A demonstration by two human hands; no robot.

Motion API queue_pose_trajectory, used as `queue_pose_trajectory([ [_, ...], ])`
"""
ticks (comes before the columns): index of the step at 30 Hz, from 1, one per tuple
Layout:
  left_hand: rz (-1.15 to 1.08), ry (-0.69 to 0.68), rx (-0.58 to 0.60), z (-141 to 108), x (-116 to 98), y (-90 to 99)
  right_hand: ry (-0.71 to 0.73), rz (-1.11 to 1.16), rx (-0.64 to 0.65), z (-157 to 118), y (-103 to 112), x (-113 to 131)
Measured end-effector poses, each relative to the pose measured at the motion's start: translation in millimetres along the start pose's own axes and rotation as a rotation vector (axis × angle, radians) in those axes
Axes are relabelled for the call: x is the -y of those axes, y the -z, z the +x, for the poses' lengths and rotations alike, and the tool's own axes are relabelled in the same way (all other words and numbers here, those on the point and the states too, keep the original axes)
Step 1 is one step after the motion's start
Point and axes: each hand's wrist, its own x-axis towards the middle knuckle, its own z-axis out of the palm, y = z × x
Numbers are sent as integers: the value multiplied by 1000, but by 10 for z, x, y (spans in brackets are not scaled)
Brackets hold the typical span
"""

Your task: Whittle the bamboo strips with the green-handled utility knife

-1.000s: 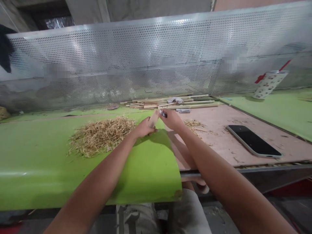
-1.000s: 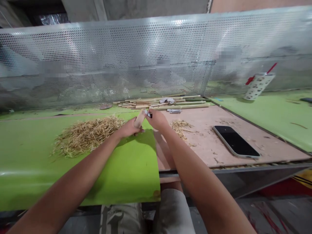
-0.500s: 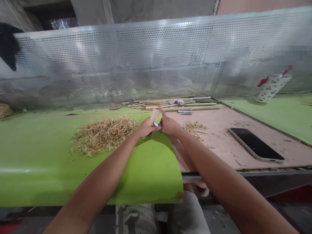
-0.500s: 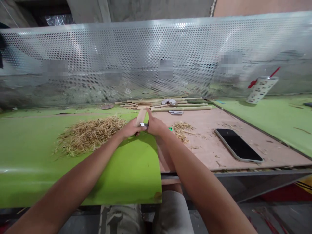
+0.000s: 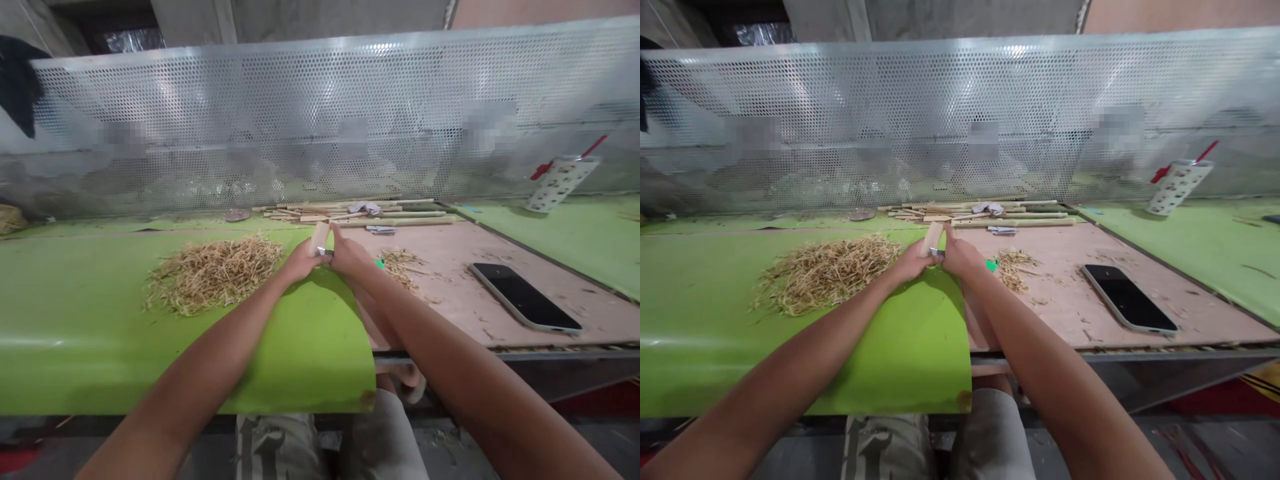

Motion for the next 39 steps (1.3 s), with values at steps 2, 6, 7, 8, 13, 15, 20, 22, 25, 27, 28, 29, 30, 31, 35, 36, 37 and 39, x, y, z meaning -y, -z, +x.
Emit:
queue_pose_trajectory([
  [2, -7, 12, -7, 3, 6, -22, -21, 14, -16, 2, 4, 12],
  [6, 21, 21, -39, -5, 3, -45, -39, 65, -36, 19, 14, 17],
  [7, 25, 22, -42, -4, 4, -43, -32, 70, -37, 22, 13, 13],
  [8, 24, 28, -37, -2, 7, -39, -21, 74, -36, 25, 11, 5],
  [13, -20, 87, 35, 21, 37, -6, 71, 97, -2, 29, -17, -54],
  [15, -26, 77, 54, 22, 41, 5, 112, 121, 8, 34, -27, -80],
  [20, -32, 59, 100, -4, 0, 44, 149, 175, 24, 52, -26, -126],
  [22, -33, 69, 150, -7, -12, 63, 149, 191, 24, 53, -20, -134],
  [25, -37, 69, 234, 15, 6, 81, 158, 196, 34, 51, -18, -138],
  [27, -36, 57, 266, 34, 34, 82, 168, 187, 42, 53, -23, -139],
  [28, -40, 45, 262, 41, 47, 80, 172, 177, 41, 55, -26, -139],
  [29, -45, 34, 247, 46, 56, 77, 172, 165, 37, 55, -28, -139],
  [30, -51, 27, 225, 47, 62, 74, 167, 151, 32, 55, -28, -138],
  [31, -58, 25, 201, 47, 64, 71, 159, 136, 27, 53, -27, -135],
  [35, -58, 77, 195, 38, 44, 66, 121, 71, 28, 36, -21, -104],
  [36, -47, 94, 205, 36, 37, 67, 117, 55, 32, 34, -22, -93],
  [37, -30, 106, 206, 35, 30, 70, 115, 43, 37, 33, -25, -84],
  [39, 8, 113, 182, 35, 20, 77, 108, 33, 44, 37, -33, -71],
])
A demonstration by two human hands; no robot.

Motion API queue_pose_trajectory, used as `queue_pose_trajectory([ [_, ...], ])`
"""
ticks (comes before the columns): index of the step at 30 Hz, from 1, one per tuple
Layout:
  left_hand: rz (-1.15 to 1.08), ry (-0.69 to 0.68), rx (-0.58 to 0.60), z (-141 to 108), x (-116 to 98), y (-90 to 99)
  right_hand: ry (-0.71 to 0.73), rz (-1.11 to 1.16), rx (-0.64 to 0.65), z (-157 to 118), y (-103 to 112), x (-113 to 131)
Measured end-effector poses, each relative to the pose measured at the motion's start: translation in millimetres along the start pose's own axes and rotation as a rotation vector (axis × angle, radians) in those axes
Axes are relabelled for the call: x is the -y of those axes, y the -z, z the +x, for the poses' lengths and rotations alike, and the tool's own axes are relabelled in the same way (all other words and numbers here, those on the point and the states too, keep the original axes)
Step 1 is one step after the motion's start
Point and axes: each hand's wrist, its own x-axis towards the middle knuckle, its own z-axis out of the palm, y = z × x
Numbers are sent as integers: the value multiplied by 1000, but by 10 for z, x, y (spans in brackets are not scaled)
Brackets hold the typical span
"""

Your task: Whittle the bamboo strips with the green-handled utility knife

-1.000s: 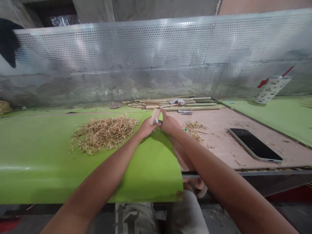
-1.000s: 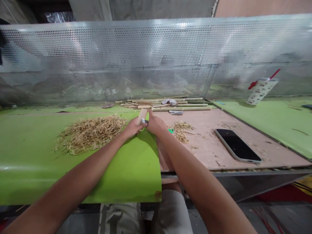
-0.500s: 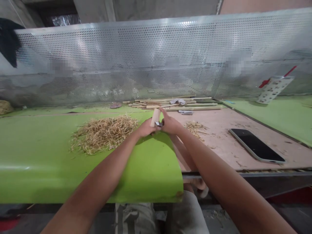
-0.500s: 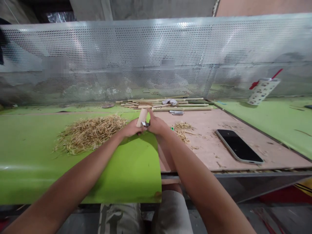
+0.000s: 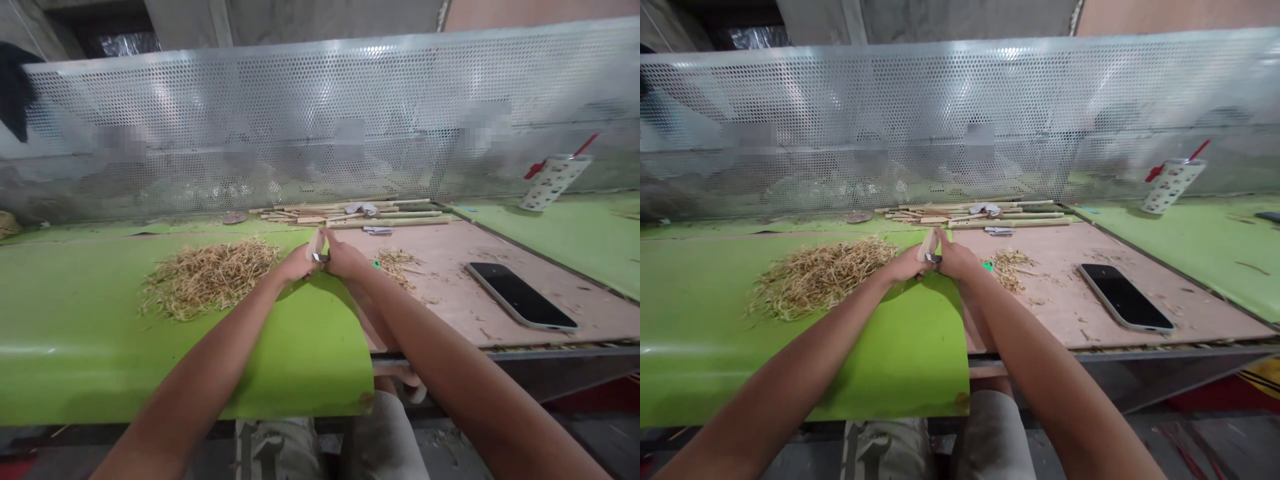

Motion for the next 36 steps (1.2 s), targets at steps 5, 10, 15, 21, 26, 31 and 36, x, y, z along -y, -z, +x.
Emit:
queue_pose_trajectory([
  [5, -6, -23, -59, 1, 4, 10, 8, 72, -23, 0, -23, -17],
  [10, 27, -75, -68, 6, 33, -14, 68, 117, 1, -21, -35, -22],
  [15, 19, -128, -121, 3, 36, -42, -11, 46, 4, -30, 17, 38],
  [21, 50, -115, -205, -3, 5, -82, -96, -94, 34, -43, 82, 124],
  [26, 39, -98, -253, 6, 19, -120, -102, -124, 30, -55, 90, 146],
  [31, 15, -84, -290, -4, 2, -164, -135, -67, -17, -42, 93, 155],
  [36, -99, -66, -195, 23, 39, -110, -38, 5, 3, -27, 44, 88],
])
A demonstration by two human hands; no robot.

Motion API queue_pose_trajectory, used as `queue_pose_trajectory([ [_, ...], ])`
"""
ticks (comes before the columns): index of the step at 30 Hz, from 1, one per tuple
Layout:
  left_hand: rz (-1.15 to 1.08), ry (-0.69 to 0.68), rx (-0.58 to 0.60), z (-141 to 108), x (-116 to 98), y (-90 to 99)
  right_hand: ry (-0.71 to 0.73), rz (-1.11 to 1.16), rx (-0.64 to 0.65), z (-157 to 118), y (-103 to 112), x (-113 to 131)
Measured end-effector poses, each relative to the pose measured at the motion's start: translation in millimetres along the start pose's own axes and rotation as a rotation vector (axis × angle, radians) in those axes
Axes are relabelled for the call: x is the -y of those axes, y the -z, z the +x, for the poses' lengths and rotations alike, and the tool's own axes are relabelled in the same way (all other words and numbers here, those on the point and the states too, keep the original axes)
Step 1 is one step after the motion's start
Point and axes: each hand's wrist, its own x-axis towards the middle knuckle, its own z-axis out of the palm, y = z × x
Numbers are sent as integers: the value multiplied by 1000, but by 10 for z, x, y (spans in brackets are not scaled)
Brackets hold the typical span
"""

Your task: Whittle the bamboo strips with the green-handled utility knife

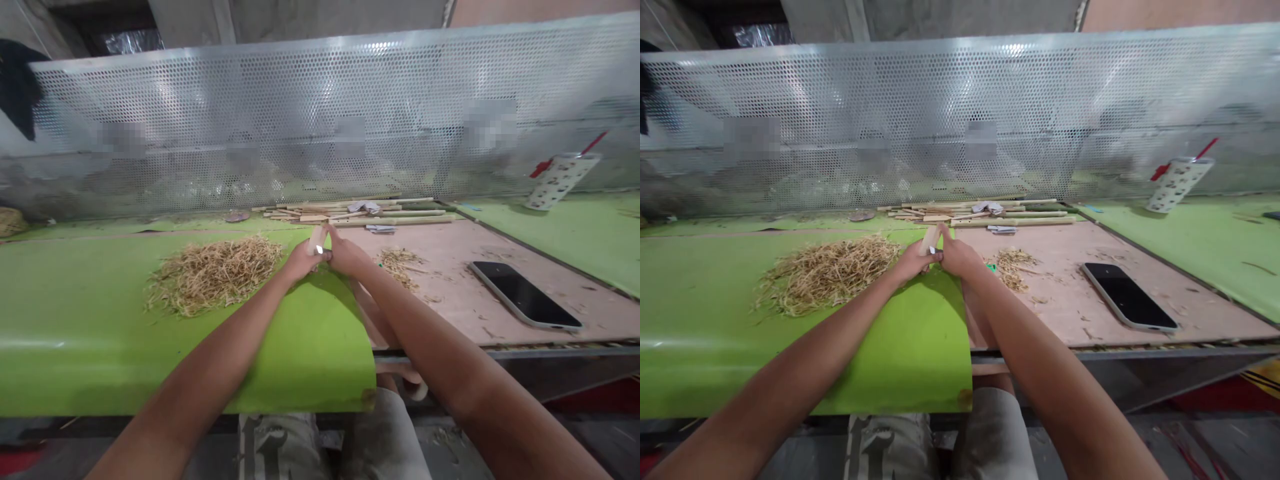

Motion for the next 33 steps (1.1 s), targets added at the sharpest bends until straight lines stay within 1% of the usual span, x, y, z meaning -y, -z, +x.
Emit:
queue_pose_trajectory([
  [3, 8, -16, 84, 22, 19, 47, 91, 51, 2, -4, -19, -57],
  [6, 33, -34, 106, 10, 0, 63, 104, 82, 9, -2, -18, -85],
  [8, 58, -34, 79, -7, -21, 58, 96, 81, -2, 4, -13, -81],
  [11, 82, -32, 30, -22, -36, 41, 48, 34, -30, 9, -7, -48],
  [19, 91, -52, -17, -10, -30, 16, -71, -96, 16, -26, 32, 49],
  [21, 91, -41, -27, -19, -39, 4, -87, -105, 17, -30, 45, 63],
  [25, 85, -42, -60, -32, -46, -38, -96, -71, -27, -24, 77, 74],
  [27, 40, -39, -59, -31, -42, -48, -86, -50, -41, -17, 87, 65],
  [29, -24, -20, -31, -28, -38, -39, -57, -27, -39, -12, 86, 45],
  [33, -70, 5, 20, -22, -41, 24, 48, 60, -9, -14, 54, -13],
])
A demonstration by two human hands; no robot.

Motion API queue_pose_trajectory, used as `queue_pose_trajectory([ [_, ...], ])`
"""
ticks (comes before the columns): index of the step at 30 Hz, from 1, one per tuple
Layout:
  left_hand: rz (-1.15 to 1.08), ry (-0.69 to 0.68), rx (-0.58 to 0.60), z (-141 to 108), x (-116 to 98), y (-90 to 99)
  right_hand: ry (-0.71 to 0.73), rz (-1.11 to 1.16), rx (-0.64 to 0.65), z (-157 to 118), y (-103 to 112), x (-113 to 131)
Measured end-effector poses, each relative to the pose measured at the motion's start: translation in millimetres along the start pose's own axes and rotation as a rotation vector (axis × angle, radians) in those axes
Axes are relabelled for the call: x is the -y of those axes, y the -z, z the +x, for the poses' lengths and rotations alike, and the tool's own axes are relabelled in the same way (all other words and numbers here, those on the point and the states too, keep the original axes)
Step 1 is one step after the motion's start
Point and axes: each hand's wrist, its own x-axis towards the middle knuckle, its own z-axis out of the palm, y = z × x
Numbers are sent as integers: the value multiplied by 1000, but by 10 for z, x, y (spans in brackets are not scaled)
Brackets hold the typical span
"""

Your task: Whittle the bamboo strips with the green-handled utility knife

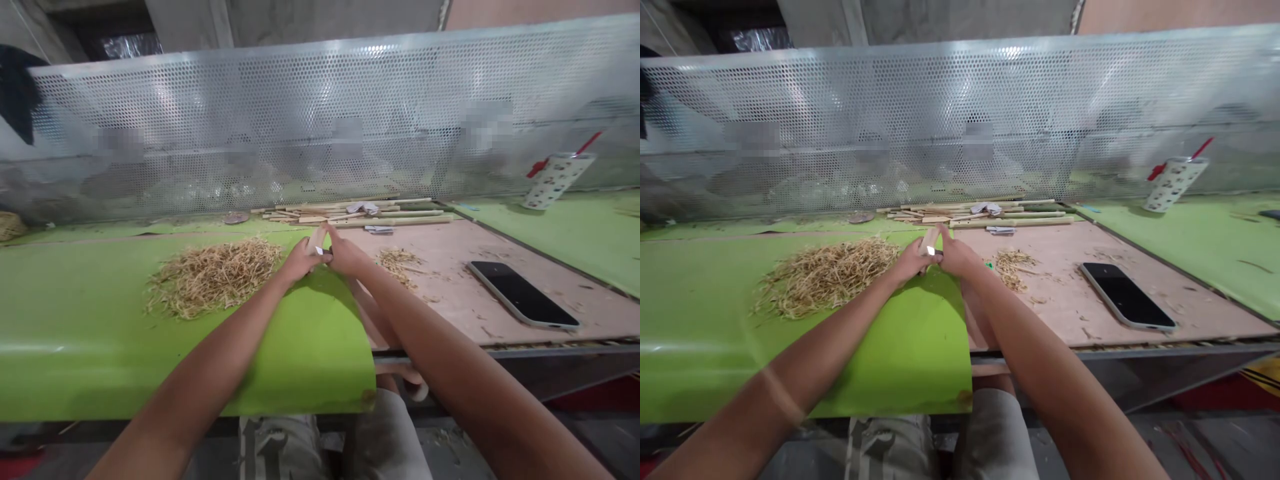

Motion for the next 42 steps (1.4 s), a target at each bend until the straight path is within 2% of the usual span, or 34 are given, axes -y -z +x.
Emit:
queue_pose_trajectory([
  [4, 11, -22, 138, 12, -8, 52, 52, 38, 47, -9, -21, -36],
  [7, 6, -22, 177, 20, 7, 62, 40, 23, 70, -5, -23, -37],
  [18, 94, -60, 18, -19, -28, -18, -115, -65, 0, 14, 17, 70],
  [22, 37, -57, 41, -2, -14, -20, -102, -90, -33, 0, 23, 53],
  [28, -58, -62, 126, 40, 49, 26, 72, 15, -5, -12, -41, -50],
  [30, -41, -75, 144, 43, 55, 37, 86, 44, 4, -8, -53, -59],
  [36, 40, -80, 97, 25, 50, 45, -14, -16, 11, -10, -25, 20],
  [42, 6, -71, 103, -2, -6, 21, -99, -114, 24, -37, 8, 97],
])
